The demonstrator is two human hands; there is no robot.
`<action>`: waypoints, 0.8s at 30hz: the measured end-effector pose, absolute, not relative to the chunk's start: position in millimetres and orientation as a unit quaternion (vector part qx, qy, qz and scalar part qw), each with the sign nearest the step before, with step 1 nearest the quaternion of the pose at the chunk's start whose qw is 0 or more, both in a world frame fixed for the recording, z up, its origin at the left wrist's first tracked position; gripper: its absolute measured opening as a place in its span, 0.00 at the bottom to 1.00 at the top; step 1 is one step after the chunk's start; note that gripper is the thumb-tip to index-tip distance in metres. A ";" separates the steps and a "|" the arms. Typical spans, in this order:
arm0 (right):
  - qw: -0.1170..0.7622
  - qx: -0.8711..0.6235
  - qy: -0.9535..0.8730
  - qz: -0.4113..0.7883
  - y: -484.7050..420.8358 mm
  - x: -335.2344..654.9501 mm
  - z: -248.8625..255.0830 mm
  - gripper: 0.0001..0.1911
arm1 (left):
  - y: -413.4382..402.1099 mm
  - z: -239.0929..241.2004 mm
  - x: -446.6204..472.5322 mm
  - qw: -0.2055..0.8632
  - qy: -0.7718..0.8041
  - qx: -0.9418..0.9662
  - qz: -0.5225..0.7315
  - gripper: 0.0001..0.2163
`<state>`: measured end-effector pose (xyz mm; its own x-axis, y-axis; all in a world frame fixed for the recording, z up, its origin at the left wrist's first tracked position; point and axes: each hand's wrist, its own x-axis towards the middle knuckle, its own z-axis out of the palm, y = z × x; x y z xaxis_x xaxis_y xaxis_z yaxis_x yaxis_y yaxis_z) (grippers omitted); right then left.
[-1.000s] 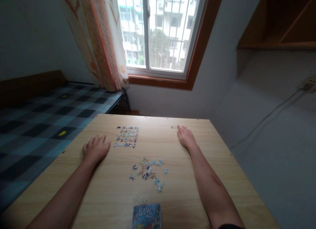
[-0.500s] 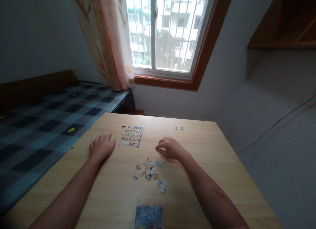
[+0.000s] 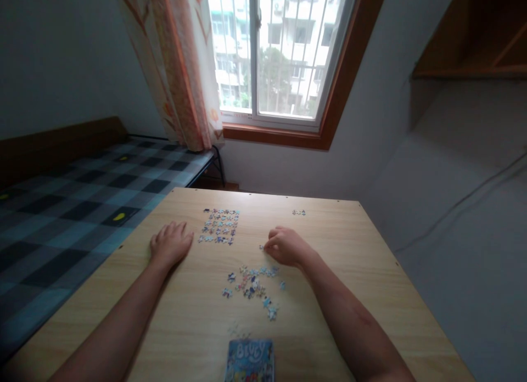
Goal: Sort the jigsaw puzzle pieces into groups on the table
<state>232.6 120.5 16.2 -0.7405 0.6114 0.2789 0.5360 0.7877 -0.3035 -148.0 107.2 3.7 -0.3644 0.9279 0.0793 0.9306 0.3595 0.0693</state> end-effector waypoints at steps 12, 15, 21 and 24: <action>0.191 -0.586 -0.783 0.080 166.9 365.0 0.2 0.13 | 113.7 -1.7 -154.9 0.030 -0.819 -0.571 -0.055 0.29; 0.189 -0.635 -0.748 0.041 172.7 374.1 -9.5 0.15 | 113.0 -0.2 -153.6 0.032 -0.819 -0.570 -0.057 0.29; 0.169 -0.680 -0.713 -0.011 180.7 359.9 -25.3 0.16 | 110.6 3.9 -150.6 0.039 -0.817 -0.573 -0.045 0.29; 0.167 -0.684 -0.710 -0.023 181.2 353.2 -27.5 0.18 | 110.1 5.6 -150.1 0.042 -0.819 -0.571 -0.042 0.29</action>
<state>353.2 181.2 -27.5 -0.0081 0.9634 0.2678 0.9786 0.0626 -0.1959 -150.1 110.1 5.6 -0.3446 0.9316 0.1157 0.9385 0.3446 0.0206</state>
